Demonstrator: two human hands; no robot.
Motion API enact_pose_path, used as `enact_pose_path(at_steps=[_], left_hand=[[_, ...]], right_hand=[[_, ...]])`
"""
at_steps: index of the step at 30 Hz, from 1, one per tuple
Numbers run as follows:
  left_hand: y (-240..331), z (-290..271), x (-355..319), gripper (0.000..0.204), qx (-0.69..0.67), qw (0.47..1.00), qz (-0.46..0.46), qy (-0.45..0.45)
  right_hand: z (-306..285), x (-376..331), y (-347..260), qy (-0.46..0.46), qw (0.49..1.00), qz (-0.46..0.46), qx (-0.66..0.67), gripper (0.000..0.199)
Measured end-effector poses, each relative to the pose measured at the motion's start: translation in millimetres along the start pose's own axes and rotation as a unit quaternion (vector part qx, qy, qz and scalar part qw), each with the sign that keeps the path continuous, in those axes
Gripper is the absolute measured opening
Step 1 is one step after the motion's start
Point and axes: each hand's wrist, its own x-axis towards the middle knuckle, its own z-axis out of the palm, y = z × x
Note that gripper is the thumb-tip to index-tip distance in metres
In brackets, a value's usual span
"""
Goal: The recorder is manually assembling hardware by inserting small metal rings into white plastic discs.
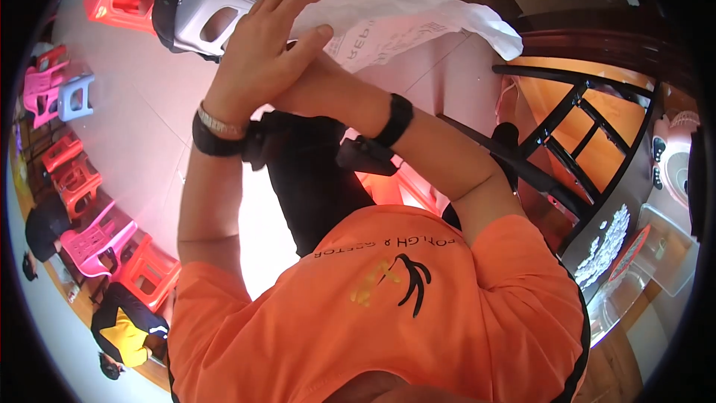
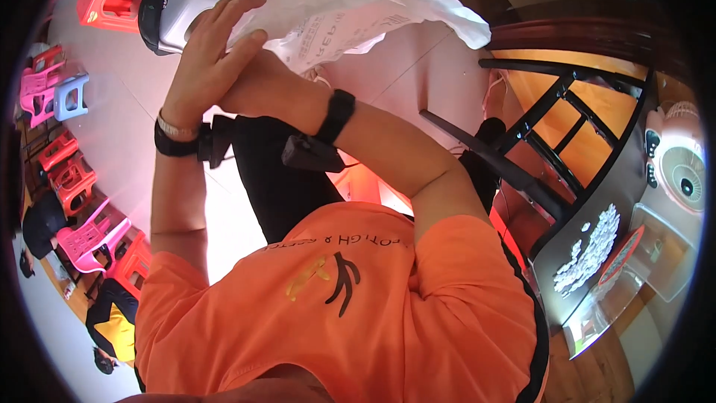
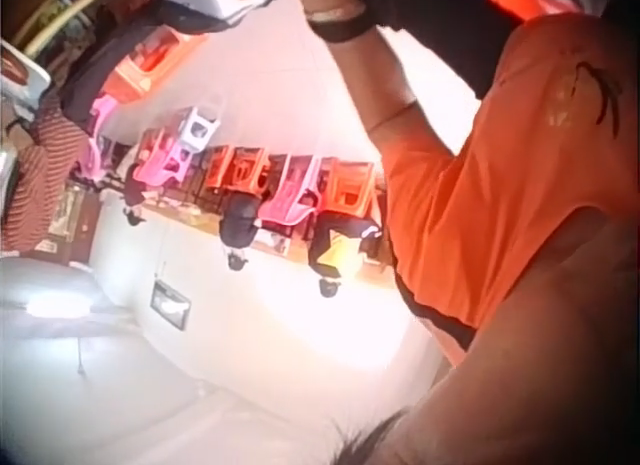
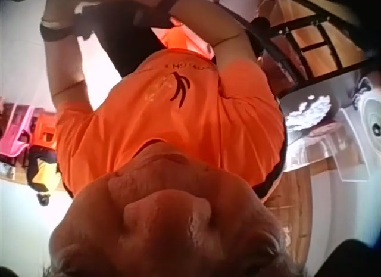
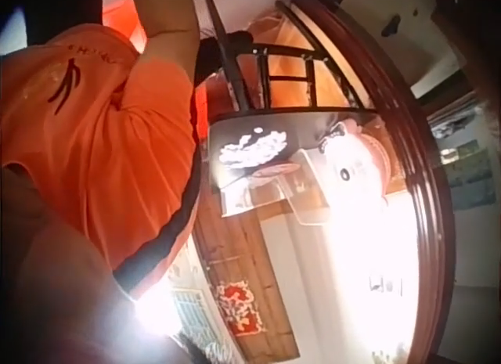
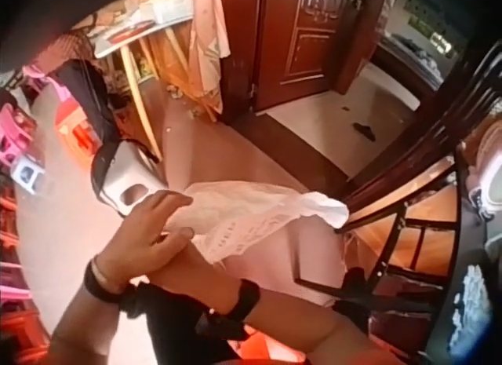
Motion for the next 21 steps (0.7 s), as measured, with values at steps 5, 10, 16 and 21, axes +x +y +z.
enact_pose_path(at_steps=[5,10,16,21], left_hand=[[-20,3,1,0.050,0.104,0.984,0.021,-0.145],[-18,-4,7,0.044,0.142,0.972,-0.100,-0.158],[-39,-9,4,0.027,0.193,0.973,-0.098,-0.081],[-33,-17,-4,0.024,0.069,0.987,-0.148,0.003]], right_hand=[[18,3,7,-0.024,0.998,0.058,-0.003,0.024],[17,13,6,-0.041,0.995,0.086,-0.032,0.015],[6,10,-8,-0.116,0.983,0.127,-0.061,0.025],[-42,-28,-16,-0.083,0.986,0.108,-0.091,0.045]])
